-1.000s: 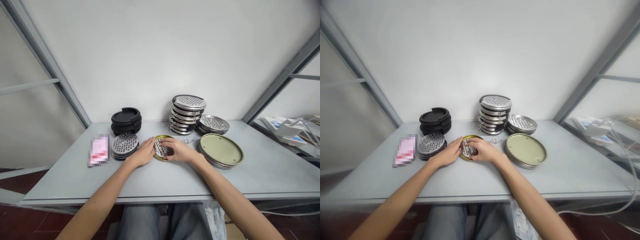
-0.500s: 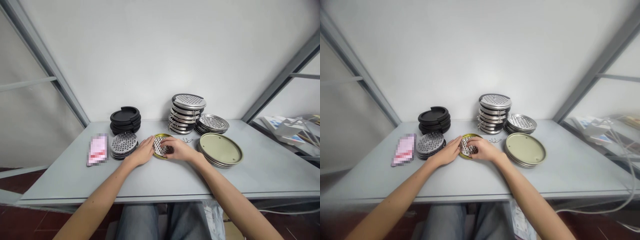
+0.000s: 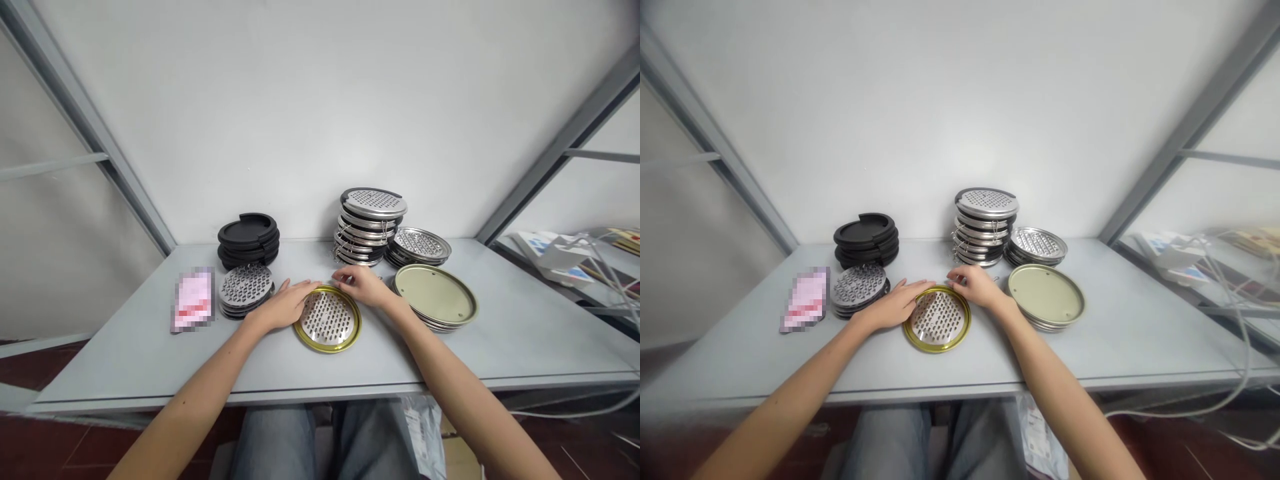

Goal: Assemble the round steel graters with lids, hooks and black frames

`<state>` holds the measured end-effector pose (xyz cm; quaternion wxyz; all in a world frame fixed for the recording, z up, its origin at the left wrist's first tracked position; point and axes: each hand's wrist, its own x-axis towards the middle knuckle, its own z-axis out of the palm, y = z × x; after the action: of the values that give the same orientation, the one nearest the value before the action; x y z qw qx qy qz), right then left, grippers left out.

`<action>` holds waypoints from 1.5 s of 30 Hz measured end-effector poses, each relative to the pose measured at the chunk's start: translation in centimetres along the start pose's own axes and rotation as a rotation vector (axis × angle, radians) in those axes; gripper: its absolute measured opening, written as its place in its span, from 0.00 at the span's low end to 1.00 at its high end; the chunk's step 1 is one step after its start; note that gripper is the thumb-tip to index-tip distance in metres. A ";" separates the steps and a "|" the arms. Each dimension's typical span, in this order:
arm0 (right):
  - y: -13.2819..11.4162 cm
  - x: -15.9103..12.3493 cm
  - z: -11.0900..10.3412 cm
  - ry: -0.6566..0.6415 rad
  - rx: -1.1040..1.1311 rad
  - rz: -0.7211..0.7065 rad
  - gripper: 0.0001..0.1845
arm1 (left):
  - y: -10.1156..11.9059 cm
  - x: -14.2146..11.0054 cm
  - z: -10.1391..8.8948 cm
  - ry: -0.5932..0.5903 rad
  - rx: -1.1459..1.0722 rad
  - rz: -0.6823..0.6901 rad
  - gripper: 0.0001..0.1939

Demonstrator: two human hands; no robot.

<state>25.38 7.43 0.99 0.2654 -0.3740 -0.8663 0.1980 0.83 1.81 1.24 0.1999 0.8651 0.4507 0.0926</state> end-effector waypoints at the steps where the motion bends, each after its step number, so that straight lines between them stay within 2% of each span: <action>1: 0.0 0.0 0.0 -0.041 0.001 -0.009 0.09 | 0.1 0.0 0.0 0.005 0.000 0.000 0.33; 4: -0.1 -0.1 -0.1 -0.133 0.007 -0.026 0.09 | 0.2 0.0 -0.1 0.038 0.001 0.005 0.28; 8: -0.2 -0.1 -0.2 -0.176 0.005 -0.017 0.09 | 0.5 -0.1 0.0 0.060 0.008 0.004 0.24; 16: -0.3 -0.1 0.0 -0.167 -0.051 -0.023 0.11 | 0.9 -0.2 0.2 0.094 0.034 0.007 0.22; 21: -0.5 -0.1 0.0 -0.174 -0.105 -0.084 0.12 | 0.9 -0.2 0.2 0.103 0.039 0.012 0.21; 32: -1.0 0.0 -0.2 -0.201 -0.077 -0.138 0.14 | 0.7 -0.1 0.5 0.098 0.052 0.001 0.21; 35: -1.0 0.0 -0.2 -0.198 -0.071 -0.114 0.14 | 0.7 -0.1 0.4 0.092 0.052 -0.007 0.21; 40: -0.7 -0.1 -0.2 -0.205 0.028 0.021 0.11 | 0.9 -0.1 0.2 0.093 0.037 0.009 0.20; 45: -0.4 -0.1 0.0 -0.199 0.071 0.040 0.09 | 0.9 -0.1 0.2 0.096 0.029 0.013 0.20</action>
<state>25.20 7.12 1.16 0.1871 -0.3600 -0.8733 0.2698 1.46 1.21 1.45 0.1646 0.8653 0.4556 0.1288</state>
